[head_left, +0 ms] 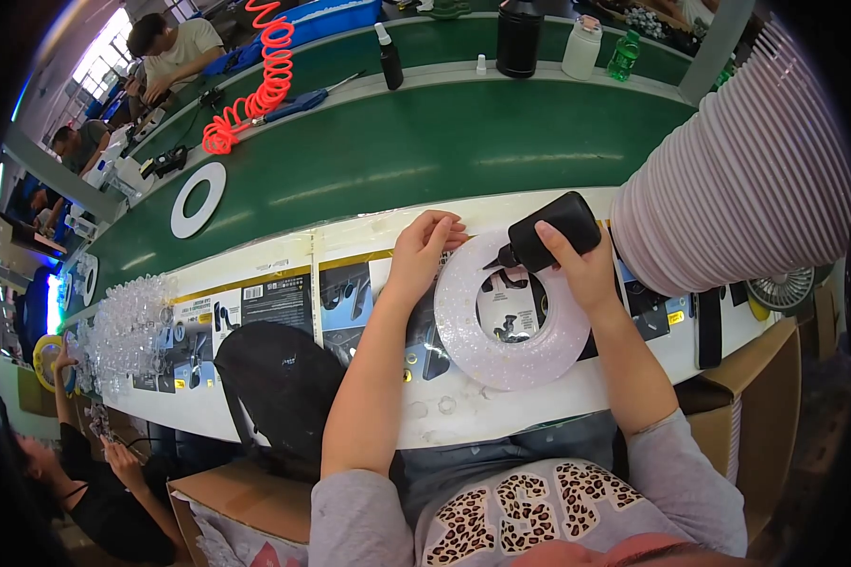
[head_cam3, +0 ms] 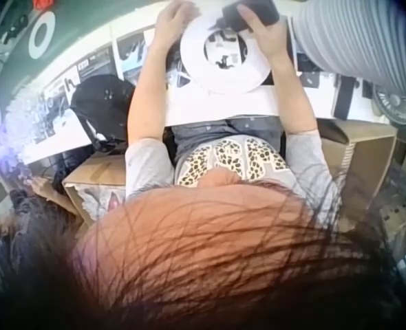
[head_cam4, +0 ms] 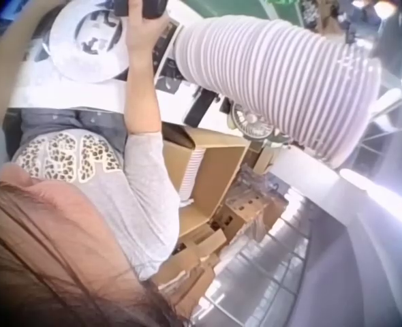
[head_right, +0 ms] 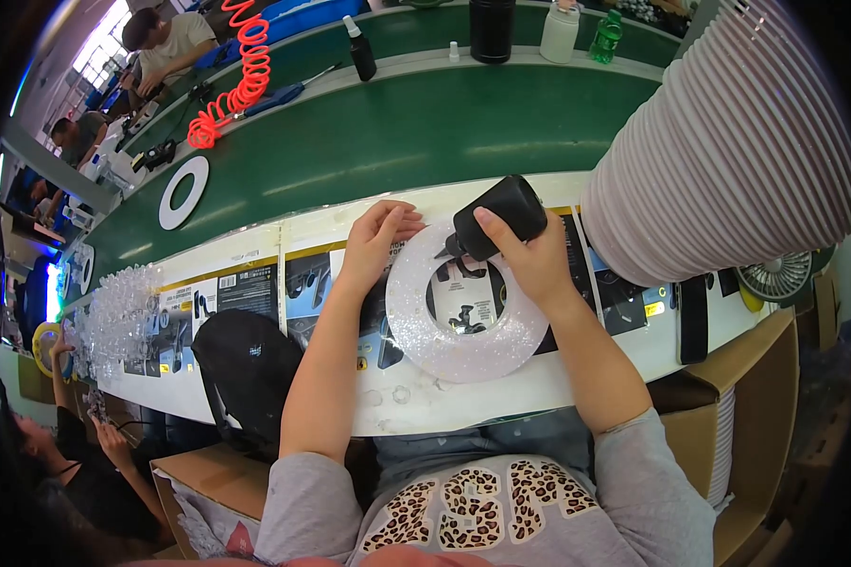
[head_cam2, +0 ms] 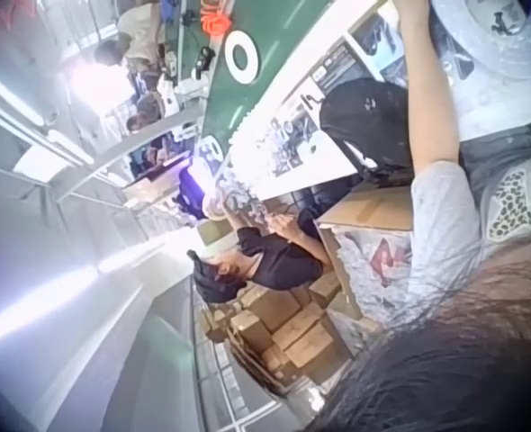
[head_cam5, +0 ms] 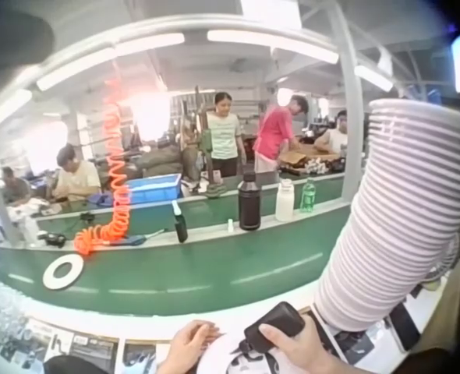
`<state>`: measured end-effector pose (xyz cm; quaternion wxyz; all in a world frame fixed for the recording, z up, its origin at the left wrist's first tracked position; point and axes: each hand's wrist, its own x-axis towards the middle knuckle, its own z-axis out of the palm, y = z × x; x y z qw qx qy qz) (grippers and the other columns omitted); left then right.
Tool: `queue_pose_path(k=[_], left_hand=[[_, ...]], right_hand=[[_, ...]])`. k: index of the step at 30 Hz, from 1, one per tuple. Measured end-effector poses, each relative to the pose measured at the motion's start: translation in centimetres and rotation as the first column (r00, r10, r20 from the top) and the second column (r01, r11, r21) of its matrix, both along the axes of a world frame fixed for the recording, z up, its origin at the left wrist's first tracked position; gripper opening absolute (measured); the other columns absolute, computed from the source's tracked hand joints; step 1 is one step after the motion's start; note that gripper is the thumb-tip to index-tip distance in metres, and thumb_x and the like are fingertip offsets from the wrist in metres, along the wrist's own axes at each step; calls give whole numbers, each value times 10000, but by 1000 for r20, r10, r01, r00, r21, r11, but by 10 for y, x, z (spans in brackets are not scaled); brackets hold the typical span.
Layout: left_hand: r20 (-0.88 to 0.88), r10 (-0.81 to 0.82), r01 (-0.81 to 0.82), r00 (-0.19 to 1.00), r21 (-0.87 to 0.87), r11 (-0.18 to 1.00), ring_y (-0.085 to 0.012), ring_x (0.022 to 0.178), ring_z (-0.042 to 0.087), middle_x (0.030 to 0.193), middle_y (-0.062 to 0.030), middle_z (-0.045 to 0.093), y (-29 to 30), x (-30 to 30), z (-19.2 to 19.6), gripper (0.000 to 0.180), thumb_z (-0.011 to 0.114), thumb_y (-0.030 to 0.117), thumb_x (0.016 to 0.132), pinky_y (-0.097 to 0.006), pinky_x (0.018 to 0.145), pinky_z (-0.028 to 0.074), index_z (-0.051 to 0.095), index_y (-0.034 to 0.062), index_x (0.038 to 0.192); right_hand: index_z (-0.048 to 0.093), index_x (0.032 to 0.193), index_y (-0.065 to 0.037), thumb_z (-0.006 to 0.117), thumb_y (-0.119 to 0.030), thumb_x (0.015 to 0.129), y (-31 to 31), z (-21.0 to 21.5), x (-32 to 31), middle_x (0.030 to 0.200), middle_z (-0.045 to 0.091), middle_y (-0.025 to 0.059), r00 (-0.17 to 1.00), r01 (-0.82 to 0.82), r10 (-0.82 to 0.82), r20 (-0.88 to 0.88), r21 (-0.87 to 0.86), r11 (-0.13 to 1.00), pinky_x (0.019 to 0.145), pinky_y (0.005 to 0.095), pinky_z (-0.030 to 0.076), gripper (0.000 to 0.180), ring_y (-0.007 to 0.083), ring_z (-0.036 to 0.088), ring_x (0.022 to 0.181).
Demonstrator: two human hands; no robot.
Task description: Applying adhesive to white circular lighting fixture components using a squeeze bottle on a factory assembly line.
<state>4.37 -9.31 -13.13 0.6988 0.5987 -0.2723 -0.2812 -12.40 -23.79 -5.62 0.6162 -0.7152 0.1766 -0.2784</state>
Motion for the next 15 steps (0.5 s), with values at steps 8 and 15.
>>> queue_pose_path(k=[8,15], left_hand=[[9,-2,2,1000,14,1000,-192,854,632,947,-148,621,1,0,1,231,461,141,942,-274,770,511,555,-54,1023],[22,-14,13,1000,33,999,-217,893,631,973,-164,614,2,-1,3,263,450,181,954,-291,803,512,546,-49,1037]], right_hand=[[632,777,-27,670,-229,826,-2,0,2,647,588,-11,996,73,-75,47,43,996,466,188,373,212,38,499,535],[605,879,-55,671,-263,815,-21,-2,0,717,585,-9,974,213,-216,64,43,976,435,176,387,228,42,524,551]])
